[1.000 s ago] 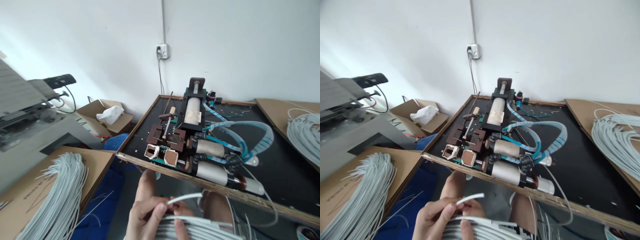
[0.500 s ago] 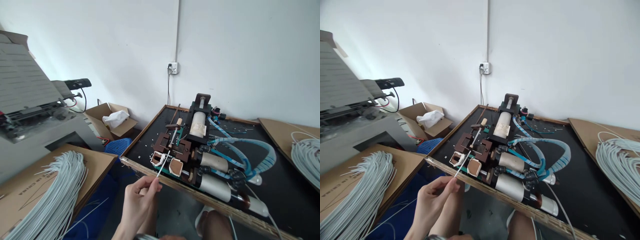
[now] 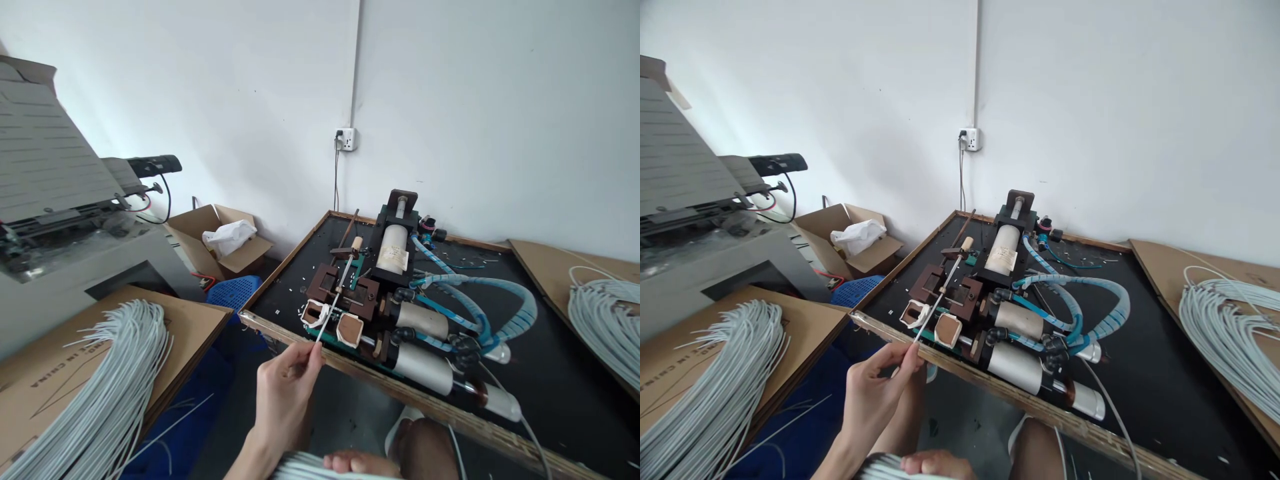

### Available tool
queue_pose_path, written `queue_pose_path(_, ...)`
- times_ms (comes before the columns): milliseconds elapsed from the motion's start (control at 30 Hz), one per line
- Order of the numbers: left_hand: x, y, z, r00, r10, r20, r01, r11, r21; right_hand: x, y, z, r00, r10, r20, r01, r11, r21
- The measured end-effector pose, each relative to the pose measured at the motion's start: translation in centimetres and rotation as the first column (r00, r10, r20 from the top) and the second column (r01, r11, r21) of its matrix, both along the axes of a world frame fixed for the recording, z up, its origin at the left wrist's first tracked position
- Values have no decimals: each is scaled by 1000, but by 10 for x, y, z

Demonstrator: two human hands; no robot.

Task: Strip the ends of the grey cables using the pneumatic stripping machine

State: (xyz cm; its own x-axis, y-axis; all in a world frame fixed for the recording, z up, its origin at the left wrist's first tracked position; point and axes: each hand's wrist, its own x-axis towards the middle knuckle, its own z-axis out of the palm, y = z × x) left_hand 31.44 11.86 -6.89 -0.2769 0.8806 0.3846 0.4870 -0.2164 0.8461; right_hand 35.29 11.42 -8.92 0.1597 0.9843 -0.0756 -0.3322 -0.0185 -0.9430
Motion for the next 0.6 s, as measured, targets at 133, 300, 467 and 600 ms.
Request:
queue_pose_path(133,0,-1,-2,1000,-2,1,2,1000,-9,-7,1,-3,997,-71,-29,72,997,9)
queue_pose_path(300,-1,0,-3,999,-30,35,32,999,-37,-6,-2,0,987,-146,-62,149,988,34)
queue_pose_path(467,-6,3,-4,975,-144,167,159,984,-78,-25,2,3,971,-216,-107,224,972,68)
queue_pose_path(600,-12,-3,-8,910,-236,341,295,946,-132,-17,-8,-1,980,-162,-118,175,979,105)
